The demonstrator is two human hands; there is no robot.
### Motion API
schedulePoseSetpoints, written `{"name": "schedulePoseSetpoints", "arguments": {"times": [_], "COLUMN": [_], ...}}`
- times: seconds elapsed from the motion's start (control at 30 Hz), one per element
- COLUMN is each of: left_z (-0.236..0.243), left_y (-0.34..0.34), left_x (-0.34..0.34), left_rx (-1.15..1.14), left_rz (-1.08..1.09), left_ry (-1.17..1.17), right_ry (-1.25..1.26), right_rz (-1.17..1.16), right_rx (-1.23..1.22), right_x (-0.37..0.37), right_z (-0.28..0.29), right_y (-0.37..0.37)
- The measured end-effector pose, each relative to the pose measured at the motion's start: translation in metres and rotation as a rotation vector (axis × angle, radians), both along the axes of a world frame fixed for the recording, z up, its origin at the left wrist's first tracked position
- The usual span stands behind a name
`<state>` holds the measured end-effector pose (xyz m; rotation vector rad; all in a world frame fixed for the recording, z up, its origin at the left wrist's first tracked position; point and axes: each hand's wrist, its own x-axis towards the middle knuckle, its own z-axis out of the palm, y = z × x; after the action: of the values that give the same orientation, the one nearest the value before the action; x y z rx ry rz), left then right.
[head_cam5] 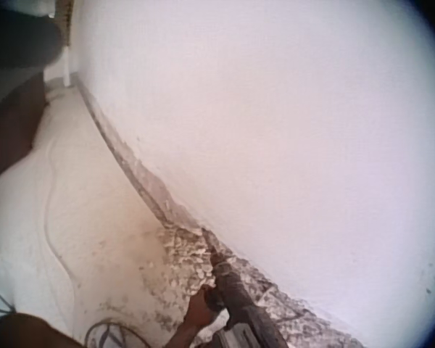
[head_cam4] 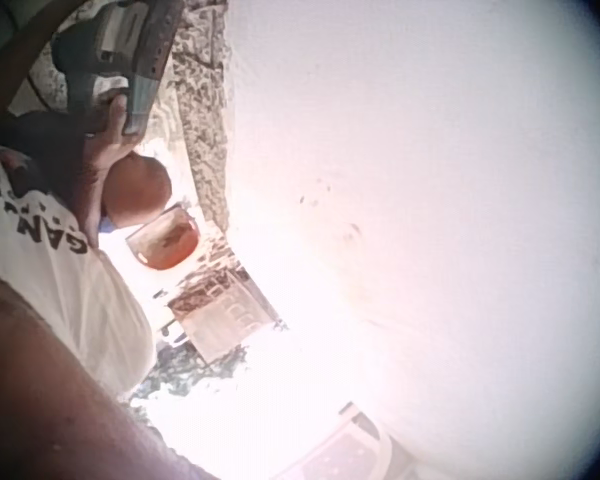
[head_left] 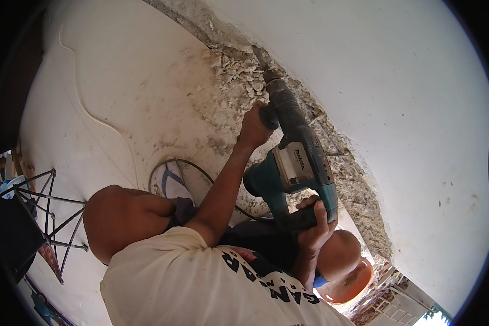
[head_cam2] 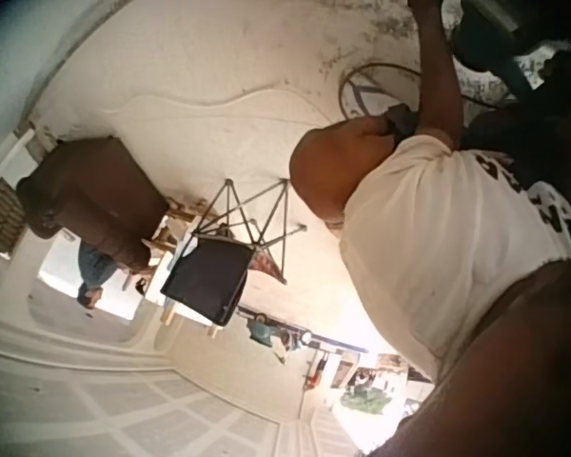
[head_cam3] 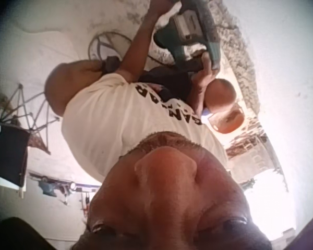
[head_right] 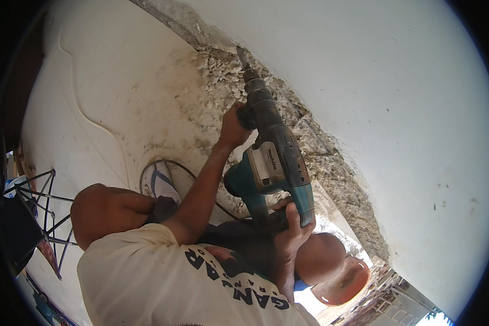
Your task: The person uses a hammer drill to chip and break away the concrete edge of a floor, holding the tool with both hands while sitting on the ground.
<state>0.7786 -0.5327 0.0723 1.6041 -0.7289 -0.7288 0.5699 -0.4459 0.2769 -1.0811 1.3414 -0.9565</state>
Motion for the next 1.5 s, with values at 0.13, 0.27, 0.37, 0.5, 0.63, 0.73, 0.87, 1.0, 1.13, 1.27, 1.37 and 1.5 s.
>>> {"name": "schedulePoseSetpoints", "arguments": {"times": [0.13,0.27,0.37,0.5,0.63,0.73,0.87,1.0,1.13,1.27,1.37,1.5], "left_z": [0.011,0.019,0.01,0.002,0.003,0.004,0.01,0.01,0.016,0.009,0.012,0.014], "left_y": [-0.002,-0.012,-0.015,-0.02,-0.021,-0.023,-0.022,-0.022,-0.024,-0.027,-0.023,-0.023], "left_x": [0.017,0.015,0.013,0.02,0.022,0.023,0.023,0.025,0.023,0.025,0.024,0.026], "left_rx": [0.236,0.371,0.349,0.392,0.402,0.411,0.372,0.411,0.434,0.406,0.399,0.36], "left_rz": [-0.051,-0.085,-0.06,-0.074,-0.082,-0.094,-0.08,-0.098,-0.097,-0.089,-0.116,-0.096], "left_ry": [-0.162,-0.26,-0.234,-0.243,-0.237,-0.22,-0.278,-0.27,-0.194,-0.174,-0.179,-0.175], "right_ry": [-0.195,-0.293,-0.277,-0.319,-0.3,-0.302,-0.33,-0.312,-0.27,-0.282,-0.294,-0.25], "right_rz": [-0.141,-0.245,-0.187,-0.204,-0.202,-0.189,-0.212,-0.233,-0.212,-0.231,-0.216,-0.216], "right_rx": [0.125,0.266,0.262,0.28,0.276,0.276,0.306,0.311,0.274,0.282,0.276,0.256], "right_x": [-0.006,-0.021,-0.025,-0.016,-0.017,-0.021,-0.012,-0.01,-0.014,-0.014,-0.016,-0.006], "right_z": [-0.044,-0.055,-0.065,-0.07,-0.072,-0.074,-0.069,-0.064,-0.065,-0.063,-0.06,-0.052], "right_y": [-0.014,-0.031,-0.036,-0.039,-0.039,-0.041,-0.044,-0.042,-0.043,-0.04,-0.041,-0.042]}}
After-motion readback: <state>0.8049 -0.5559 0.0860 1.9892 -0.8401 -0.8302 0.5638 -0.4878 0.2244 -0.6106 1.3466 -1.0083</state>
